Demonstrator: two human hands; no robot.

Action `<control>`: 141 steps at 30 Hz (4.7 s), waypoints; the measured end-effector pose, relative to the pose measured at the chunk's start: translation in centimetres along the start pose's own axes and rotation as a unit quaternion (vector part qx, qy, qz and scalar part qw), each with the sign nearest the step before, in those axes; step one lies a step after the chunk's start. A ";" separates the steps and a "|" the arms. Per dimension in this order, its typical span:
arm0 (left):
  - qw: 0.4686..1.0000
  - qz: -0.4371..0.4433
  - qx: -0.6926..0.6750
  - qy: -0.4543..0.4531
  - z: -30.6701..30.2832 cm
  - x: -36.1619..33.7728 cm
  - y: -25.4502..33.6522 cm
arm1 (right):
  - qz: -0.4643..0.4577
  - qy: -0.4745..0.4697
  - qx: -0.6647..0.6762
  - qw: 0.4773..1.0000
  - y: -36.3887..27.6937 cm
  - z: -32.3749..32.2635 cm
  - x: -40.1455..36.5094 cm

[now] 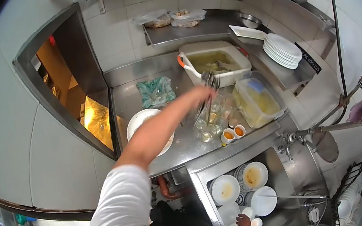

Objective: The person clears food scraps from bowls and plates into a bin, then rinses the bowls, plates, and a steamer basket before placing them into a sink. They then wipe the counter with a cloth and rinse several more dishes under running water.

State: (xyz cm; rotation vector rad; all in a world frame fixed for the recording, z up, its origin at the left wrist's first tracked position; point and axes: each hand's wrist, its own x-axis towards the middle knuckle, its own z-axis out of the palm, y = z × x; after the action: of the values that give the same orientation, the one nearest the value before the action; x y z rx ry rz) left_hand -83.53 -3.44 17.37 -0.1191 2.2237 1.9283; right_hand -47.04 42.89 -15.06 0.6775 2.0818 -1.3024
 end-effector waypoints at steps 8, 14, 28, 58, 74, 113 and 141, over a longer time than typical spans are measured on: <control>0.902 0.001 -0.425 0.073 -3.5 -1.8 4.4 | 0.059 -0.014 0.130 0.990 -4.2 0.0 -5.1; 0.953 -0.176 -0.244 0.043 3.6 -21.8 -19.4 | -0.046 -0.122 0.002 0.991 -11.8 2.7 -7.3; 0.887 -0.153 0.101 0.424 1.9 -43.0 -24.1 | -0.552 -0.061 -0.245 0.794 -47.4 29.8 -3.1; 0.810 -0.105 0.502 0.285 -6.7 -18.7 -16.2 | -0.138 0.007 0.254 0.957 -22.8 0.9 2.6; 0.819 -0.045 0.521 0.235 12.5 -32.8 -12.8 | 0.058 0.212 0.556 0.802 -6.6 -22.0 11.9; 0.839 -0.005 0.496 0.223 16.8 -36.2 -11.2 | -0.104 0.147 0.541 0.821 -2.3 -21.1 11.4; 0.848 0.014 0.486 0.213 17.7 -36.2 -10.3 | 0.019 0.111 0.346 0.931 -2.9 -21.3 9.6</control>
State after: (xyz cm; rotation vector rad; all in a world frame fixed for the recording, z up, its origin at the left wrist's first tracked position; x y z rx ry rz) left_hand -44.50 10.12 12.22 -0.3765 3.2002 0.5914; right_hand -60.18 62.28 -12.58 1.2004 1.7256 -2.0366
